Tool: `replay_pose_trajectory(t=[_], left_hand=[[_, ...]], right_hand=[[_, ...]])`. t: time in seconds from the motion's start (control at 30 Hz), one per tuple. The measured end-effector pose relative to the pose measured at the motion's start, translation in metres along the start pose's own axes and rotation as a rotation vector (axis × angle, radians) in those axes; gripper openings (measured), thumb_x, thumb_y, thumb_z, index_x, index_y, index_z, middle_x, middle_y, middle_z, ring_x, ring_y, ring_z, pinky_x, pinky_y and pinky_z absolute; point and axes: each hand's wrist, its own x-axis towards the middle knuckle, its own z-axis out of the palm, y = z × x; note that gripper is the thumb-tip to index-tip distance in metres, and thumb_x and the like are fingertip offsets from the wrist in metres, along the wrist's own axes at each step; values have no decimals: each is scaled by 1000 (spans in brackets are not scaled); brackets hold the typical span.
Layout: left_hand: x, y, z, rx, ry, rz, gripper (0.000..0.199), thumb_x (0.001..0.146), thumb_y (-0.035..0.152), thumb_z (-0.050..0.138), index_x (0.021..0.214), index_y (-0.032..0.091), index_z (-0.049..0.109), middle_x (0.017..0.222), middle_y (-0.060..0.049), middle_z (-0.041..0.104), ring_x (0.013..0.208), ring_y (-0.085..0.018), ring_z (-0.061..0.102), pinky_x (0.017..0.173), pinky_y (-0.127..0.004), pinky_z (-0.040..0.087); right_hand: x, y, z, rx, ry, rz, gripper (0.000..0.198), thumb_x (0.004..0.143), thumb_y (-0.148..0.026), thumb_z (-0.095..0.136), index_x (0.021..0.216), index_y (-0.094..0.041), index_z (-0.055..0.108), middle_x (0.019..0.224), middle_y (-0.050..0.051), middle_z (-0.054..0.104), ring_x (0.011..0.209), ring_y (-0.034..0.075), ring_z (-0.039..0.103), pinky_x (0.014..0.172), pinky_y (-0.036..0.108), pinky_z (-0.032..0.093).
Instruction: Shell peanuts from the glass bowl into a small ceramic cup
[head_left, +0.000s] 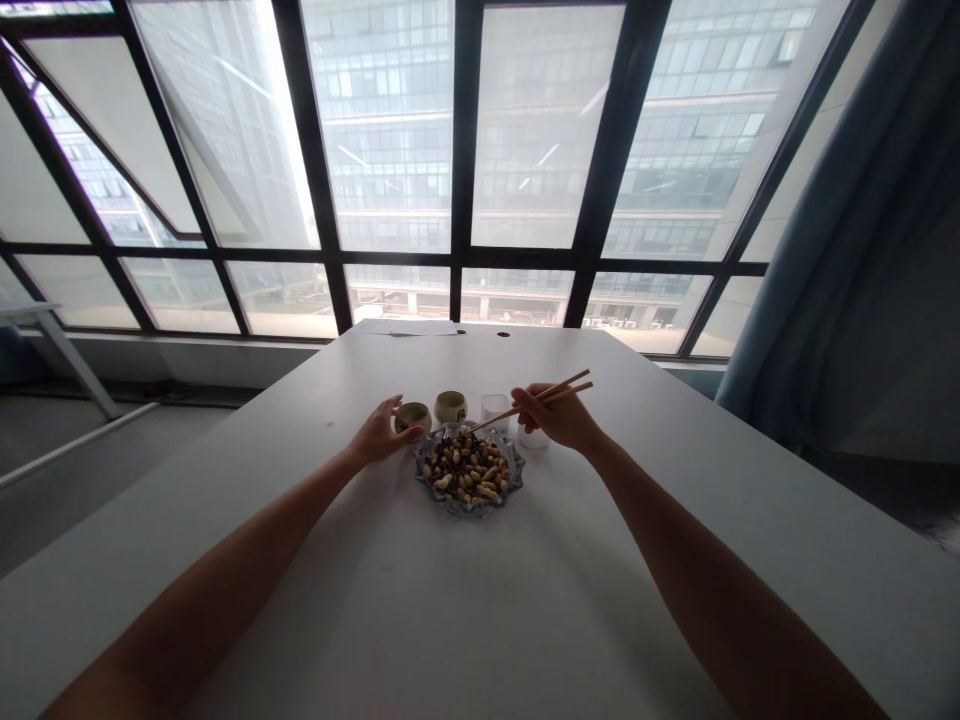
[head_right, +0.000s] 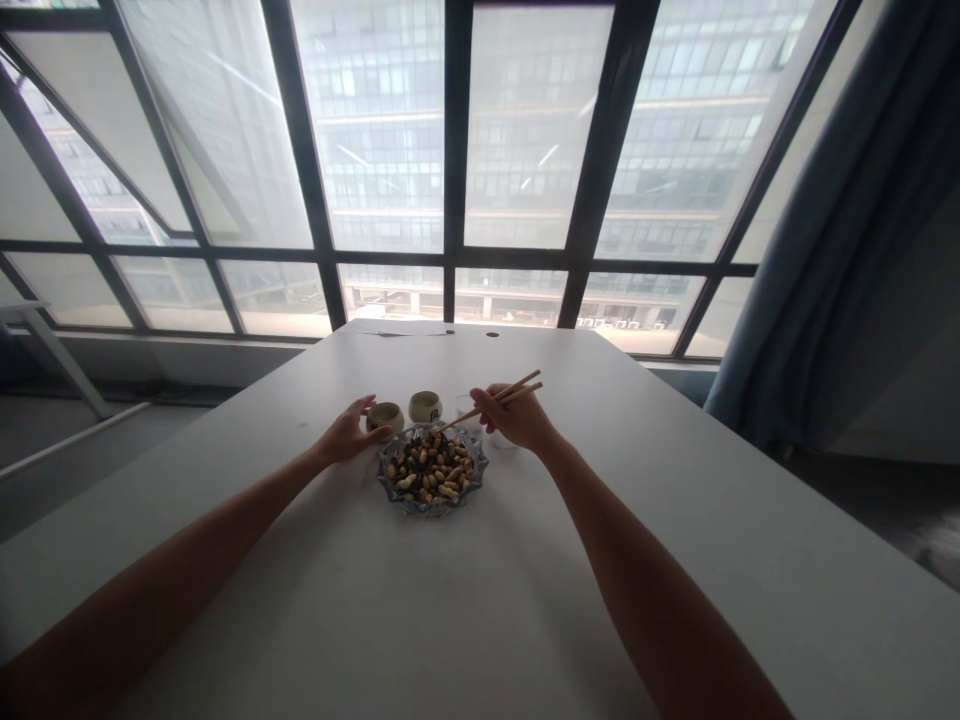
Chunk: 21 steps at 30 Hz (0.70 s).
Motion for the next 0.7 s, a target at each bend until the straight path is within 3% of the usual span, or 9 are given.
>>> replay_pose_trajectory(t=[0.1,0.37,0.57,0.7], left_hand=[[-7,-4,7,-67,5,-53,97,69,67,72,143,11,43,132,-21,62,121,-35,61,99,-48,52],[-7,-4,13,-213,49,4,75,65,52,80,125,17,55,116,-13,70,105,-29,68,92,-44,55],[-10,-10,16,-188,127,120,74,62,37,82,127,20,51,125,-13,66,116,-28,63,99,-46,53],[-10,-11,16,-184,132,106,74,64,38,82,128,19,51,125,-13,67,115,-28,64,98,-45,53]], right_hand=[[-1,2,6,-29,-18,8,59,77,-75,63,68,-16,68,55,5,68,44,14,63,41,22,48],[-3,3,9,31,-38,63,56,77,-72,65,69,-17,69,55,4,68,43,14,61,38,22,46],[1,8,3,137,70,78,57,72,-72,71,68,-15,71,53,5,67,39,13,59,37,23,47],[4,11,-3,206,152,89,57,70,-71,74,71,-14,72,52,5,67,39,14,59,38,25,49]])
